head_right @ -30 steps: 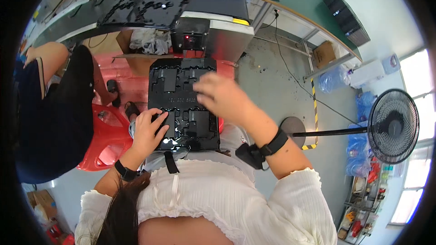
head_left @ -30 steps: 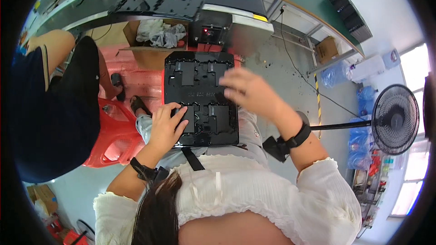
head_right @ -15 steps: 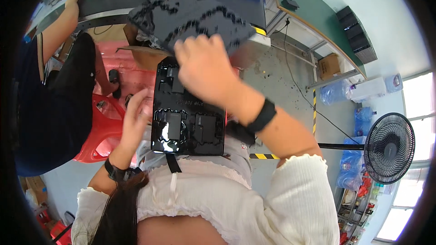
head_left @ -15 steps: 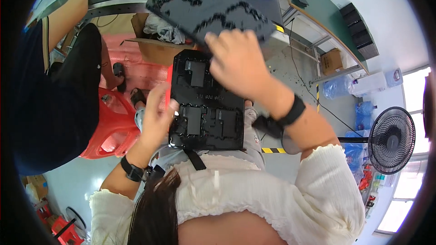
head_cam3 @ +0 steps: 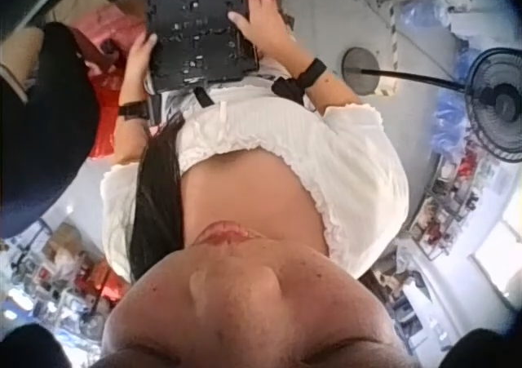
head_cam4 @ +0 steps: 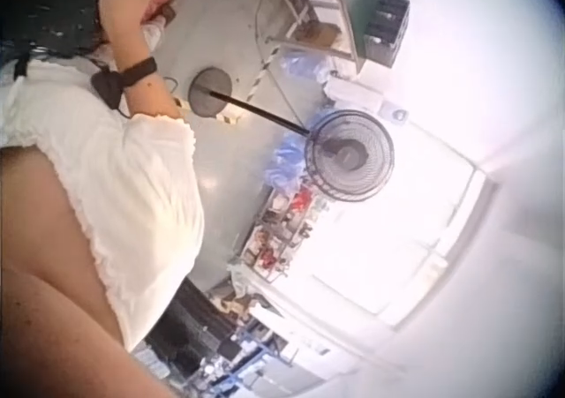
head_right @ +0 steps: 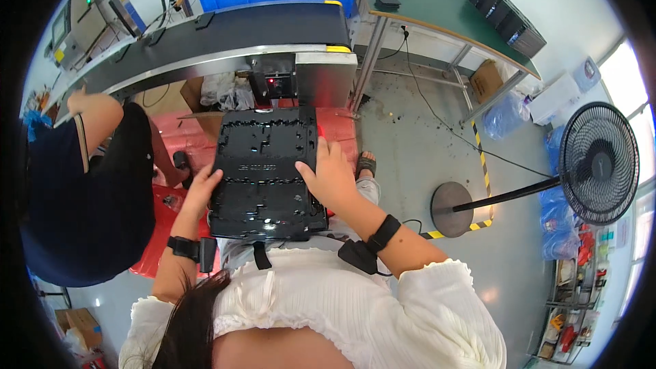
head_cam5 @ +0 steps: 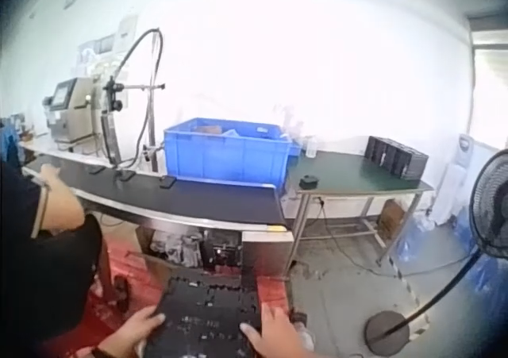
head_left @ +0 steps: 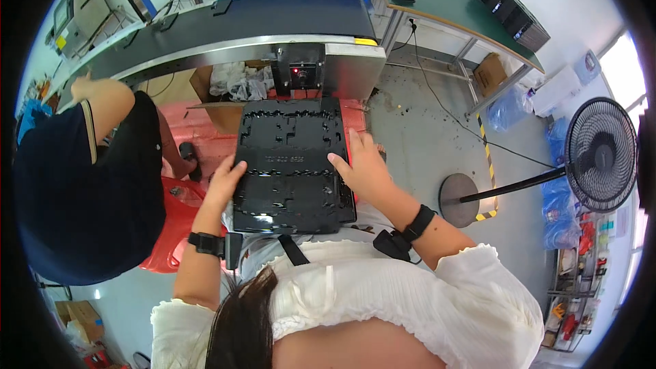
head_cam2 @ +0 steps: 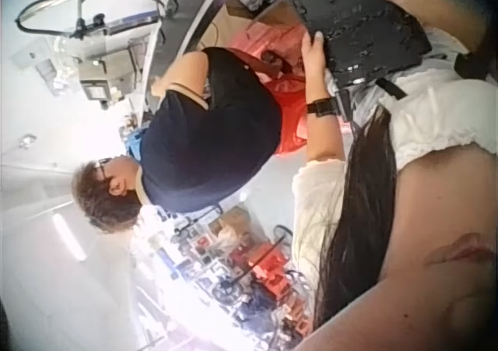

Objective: The recorder is assembling black plastic electronic components by placing them on a red surface and attaching them to a conveyor belt system.

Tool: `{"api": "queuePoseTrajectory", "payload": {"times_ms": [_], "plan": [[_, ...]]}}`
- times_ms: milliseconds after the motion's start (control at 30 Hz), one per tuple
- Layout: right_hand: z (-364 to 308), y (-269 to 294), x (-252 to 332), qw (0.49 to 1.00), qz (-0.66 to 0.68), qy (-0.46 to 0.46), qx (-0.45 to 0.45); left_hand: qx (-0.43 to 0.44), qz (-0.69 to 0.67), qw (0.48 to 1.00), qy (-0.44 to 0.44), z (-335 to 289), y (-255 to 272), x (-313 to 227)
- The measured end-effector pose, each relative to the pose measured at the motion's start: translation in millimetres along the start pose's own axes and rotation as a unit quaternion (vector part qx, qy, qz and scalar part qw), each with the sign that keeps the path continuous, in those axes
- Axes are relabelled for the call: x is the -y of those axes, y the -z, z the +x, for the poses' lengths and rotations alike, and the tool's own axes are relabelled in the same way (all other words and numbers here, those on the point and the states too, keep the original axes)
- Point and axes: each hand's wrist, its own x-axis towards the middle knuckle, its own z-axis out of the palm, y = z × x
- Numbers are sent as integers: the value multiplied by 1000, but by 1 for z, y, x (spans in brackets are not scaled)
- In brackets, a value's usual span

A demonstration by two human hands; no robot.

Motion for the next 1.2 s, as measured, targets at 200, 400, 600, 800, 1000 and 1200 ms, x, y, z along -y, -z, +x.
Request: {"api": "queuePoseTrajectory", "payload": {"times_ms": [200,400,600,800,1000,1200], "plan": [[-14,-47,-37,965,80,-204,145,-88,224,967,-88,16,-36,22],[-26,-38,-22,956,119,-244,114,-87,169,981,-45,-7,-38,20],[-23,-47,-34,868,388,-309,24,-121,-13,992,-29,-18,-53,-3],[33,15,-22,950,149,-183,203,-84,23,996,-8,-10,-40,3],[151,99,10,910,93,114,388,-57,194,979,-31,16,-7,8],[319,73,-30,974,-11,176,142,-42,287,895,-339,89,-5,-156]]}}
